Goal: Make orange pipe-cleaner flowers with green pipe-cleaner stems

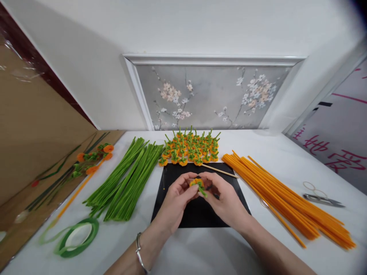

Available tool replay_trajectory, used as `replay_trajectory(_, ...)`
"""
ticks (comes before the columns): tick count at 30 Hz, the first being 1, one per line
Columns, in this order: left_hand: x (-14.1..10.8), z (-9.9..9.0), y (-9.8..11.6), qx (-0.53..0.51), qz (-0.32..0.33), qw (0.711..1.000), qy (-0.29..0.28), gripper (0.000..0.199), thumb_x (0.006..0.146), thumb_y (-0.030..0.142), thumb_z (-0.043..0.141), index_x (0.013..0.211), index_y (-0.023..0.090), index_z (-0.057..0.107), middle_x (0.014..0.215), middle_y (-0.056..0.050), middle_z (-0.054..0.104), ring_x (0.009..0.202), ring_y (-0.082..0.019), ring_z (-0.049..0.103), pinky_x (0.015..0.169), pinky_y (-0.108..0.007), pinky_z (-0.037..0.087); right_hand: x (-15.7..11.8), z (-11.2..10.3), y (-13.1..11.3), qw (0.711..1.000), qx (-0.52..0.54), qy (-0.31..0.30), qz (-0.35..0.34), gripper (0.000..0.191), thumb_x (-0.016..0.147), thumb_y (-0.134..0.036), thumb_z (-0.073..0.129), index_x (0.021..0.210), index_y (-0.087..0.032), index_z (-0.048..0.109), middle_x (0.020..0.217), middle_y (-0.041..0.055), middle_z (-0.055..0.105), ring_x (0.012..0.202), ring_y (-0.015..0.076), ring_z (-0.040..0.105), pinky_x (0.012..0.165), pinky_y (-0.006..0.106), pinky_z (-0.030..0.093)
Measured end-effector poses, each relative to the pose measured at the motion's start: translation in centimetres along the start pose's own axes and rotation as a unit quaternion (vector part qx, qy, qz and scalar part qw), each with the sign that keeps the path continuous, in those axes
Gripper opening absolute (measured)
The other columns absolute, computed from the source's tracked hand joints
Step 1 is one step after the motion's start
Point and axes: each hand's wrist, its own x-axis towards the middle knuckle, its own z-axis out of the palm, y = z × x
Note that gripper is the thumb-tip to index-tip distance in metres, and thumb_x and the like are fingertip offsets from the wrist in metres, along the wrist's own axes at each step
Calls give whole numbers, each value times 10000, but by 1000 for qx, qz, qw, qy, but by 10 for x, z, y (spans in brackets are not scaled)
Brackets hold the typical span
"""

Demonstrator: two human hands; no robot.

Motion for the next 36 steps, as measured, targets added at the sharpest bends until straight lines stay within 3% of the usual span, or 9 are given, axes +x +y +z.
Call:
replay_trajectory(5,0,1,3,18,-13,999,-32,237,773,209,676,1005,179,637,1026,-60,648,948,-186,595,822,-289,468,0,1,2,999,-36,-11,-8,366,834,-87,516,1155,-255,569,974,21,615,817,133,604,705,253,531)
replay_trajectory(11,3,-3,-1,99,29,994,41,172,804,227,628,971,188,613,875,-8,612,820,-135,563,737,-231,435,-4,3,0,991,-101,23,-85,251,847,-179,604,1085,-249,568,990,49,595,733,138,593,649,265,537)
replay_trajectory(15,1,-3,-2,178,94,978,52,165,801,264,644,944,187,620,887,-7,603,823,-143,552,748,-234,437,-7,5,0,988,-110,22,-109,123,908,-179,506,952,-240,604,874,39,632,779,155,614,713,283,532)
replay_trajectory(18,-1,-2,1,172,108,979,15,217,818,301,638,997,181,614,929,-34,611,868,-166,563,797,-269,455,-5,5,4,997,-49,58,-33,139,923,-241,484,898,-225,620,807,39,651,711,156,626,674,293,542)
replay_trajectory(20,-1,-3,2,151,117,981,12,294,804,292,659,1074,196,593,991,-50,604,929,-182,563,840,-292,458,-2,3,7,994,63,77,55,133,895,-325,546,895,-211,612,740,27,646,640,152,622,603,285,543)
replay_trajectory(23,-1,-5,0,153,133,979,18,540,715,214,743,1207,254,525,1150,-64,560,1032,-205,541,890,-322,454,2,0,10,951,264,71,147,227,810,-405,660,893,-207,588,665,-11,606,570,124,588,543,251,520)
replay_trajectory(26,-3,-4,-2,198,133,971,-9,660,668,173,778,1255,286,498,1236,-64,533,1102,-227,520,932,-341,435,3,1,13,908,375,39,184,283,735,-408,736,876,-212,589,649,-24,575,527,101,538,523,232,493)
replay_trajectory(31,-9,2,0,289,181,940,-2,420,730,166,717,1128,243,607,1096,-47,595,999,-215,570,902,-324,442,-2,13,15,883,411,-4,225,299,694,-412,761,863,-232,592,766,7,599,609,118,539,566,246,490)
replay_trajectory(36,-10,-1,0,353,230,907,19,363,746,112,670,1090,223,631,1046,-40,602,929,-186,586,829,-272,470,-7,22,19,894,381,-30,232,248,773,-420,695,857,-206,603,714,-5,552,536,92,451,528,229,427)
